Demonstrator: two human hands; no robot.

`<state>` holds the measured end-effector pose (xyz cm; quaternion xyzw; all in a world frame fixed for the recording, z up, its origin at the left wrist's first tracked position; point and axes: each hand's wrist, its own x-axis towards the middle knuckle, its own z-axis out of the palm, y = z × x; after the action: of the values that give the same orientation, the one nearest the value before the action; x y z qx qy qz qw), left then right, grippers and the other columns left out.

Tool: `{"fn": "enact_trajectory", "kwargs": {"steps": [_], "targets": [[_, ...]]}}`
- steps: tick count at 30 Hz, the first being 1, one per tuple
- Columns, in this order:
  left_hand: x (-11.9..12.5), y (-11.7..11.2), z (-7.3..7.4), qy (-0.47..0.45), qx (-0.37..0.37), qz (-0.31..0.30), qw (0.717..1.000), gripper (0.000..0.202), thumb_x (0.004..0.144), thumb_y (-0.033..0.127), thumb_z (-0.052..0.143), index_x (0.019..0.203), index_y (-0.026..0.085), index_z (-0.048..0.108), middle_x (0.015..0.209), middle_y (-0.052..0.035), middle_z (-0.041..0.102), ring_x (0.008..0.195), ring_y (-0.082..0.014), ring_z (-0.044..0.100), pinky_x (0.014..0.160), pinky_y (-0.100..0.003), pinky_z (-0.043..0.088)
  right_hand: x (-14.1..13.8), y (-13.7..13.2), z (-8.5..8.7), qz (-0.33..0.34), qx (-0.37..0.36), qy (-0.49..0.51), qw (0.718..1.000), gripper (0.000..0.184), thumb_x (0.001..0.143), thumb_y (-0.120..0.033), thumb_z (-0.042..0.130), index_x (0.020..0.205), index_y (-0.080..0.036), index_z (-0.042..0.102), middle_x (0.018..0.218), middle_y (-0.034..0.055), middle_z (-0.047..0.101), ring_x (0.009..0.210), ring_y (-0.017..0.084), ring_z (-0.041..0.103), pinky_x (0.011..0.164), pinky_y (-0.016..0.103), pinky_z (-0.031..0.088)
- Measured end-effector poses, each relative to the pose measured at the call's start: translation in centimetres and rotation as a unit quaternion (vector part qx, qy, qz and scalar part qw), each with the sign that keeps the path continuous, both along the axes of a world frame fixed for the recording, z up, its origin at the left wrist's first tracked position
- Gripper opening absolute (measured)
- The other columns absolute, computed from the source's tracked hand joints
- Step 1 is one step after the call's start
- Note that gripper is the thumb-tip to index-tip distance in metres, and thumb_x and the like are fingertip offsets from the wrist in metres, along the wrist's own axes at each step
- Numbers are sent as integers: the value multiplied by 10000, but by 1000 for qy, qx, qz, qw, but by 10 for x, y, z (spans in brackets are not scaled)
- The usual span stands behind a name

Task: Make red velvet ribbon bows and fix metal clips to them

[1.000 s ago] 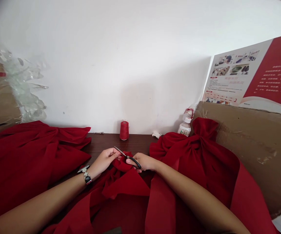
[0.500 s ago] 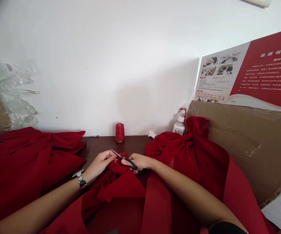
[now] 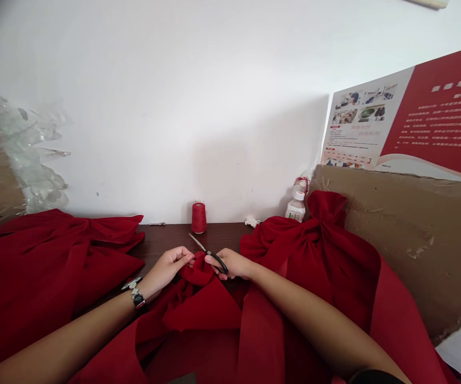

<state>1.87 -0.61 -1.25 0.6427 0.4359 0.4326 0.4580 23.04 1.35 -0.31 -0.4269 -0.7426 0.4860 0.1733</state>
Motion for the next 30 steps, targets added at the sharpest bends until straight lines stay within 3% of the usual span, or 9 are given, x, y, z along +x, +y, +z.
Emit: {"fn": "enact_trajectory", "kwargs": {"steps": [4,9,14,20,22,24,26,30], "targets": [[-1,0,0,-6,-9,6,1000,321,720,491,629,727,171,595,769,-56,721,778,-206,673,746,-304,486,17,15,9,-115,148,-44,981,535,866,-626,405,635,-156,511,456,-8,527,383,72,432,417,186,324],[0,-1,3,-6,-11,16,1000,327,719,495,622,751,170,609,808,-67,732,814,-220,683,767,-314,495,43,34,11,-232,240,-118,935,207,849,-346,565,843,-140,586,697,33,649,602,125,588,540,201,379],[1,-3,5,-2,6,25,1000,312,721,482,617,736,171,607,783,-64,729,808,-222,683,771,-318,497,45,34,5,-249,284,-231,897,148,741,-266,695,809,-146,639,805,84,682,784,215,644,639,243,407],[5,-2,1,-15,30,45,998,275,740,447,613,740,172,605,795,-68,730,812,-228,688,772,-332,509,30,15,29,-251,355,-277,857,215,857,-204,528,1038,-132,619,1138,168,622,1003,257,598,812,312,430],[9,0,-2,-21,36,58,997,256,746,427,613,735,171,599,792,-72,730,808,-229,691,779,-342,513,15,9,40,-225,405,-232,855,206,853,-178,506,1017,-131,621,1123,156,625,1039,263,567,864,341,421],[13,1,-3,-25,41,64,997,242,754,413,611,739,172,600,789,-70,731,793,-225,693,778,-345,517,-7,4,44,-174,415,-114,886,195,829,-161,508,992,-150,615,1039,104,651,907,210,589,848,333,439],[15,2,-5,-25,45,64,997,231,758,402,609,738,172,604,785,-66,730,777,-218,690,767,-338,518,-29,0,37,-155,358,25,920,236,793,-140,495,1010,-166,582,1031,65,636,782,150,580,780,295,467],[12,1,-3,-7,46,51,998,231,752,386,618,759,157,648,792,-64,729,786,-213,673,766,-320,504,-54,-1,3,-167,224,182,943,215,724,-126,494,932,-169,530,941,29,574,745,114,550,731,255,478]]}}
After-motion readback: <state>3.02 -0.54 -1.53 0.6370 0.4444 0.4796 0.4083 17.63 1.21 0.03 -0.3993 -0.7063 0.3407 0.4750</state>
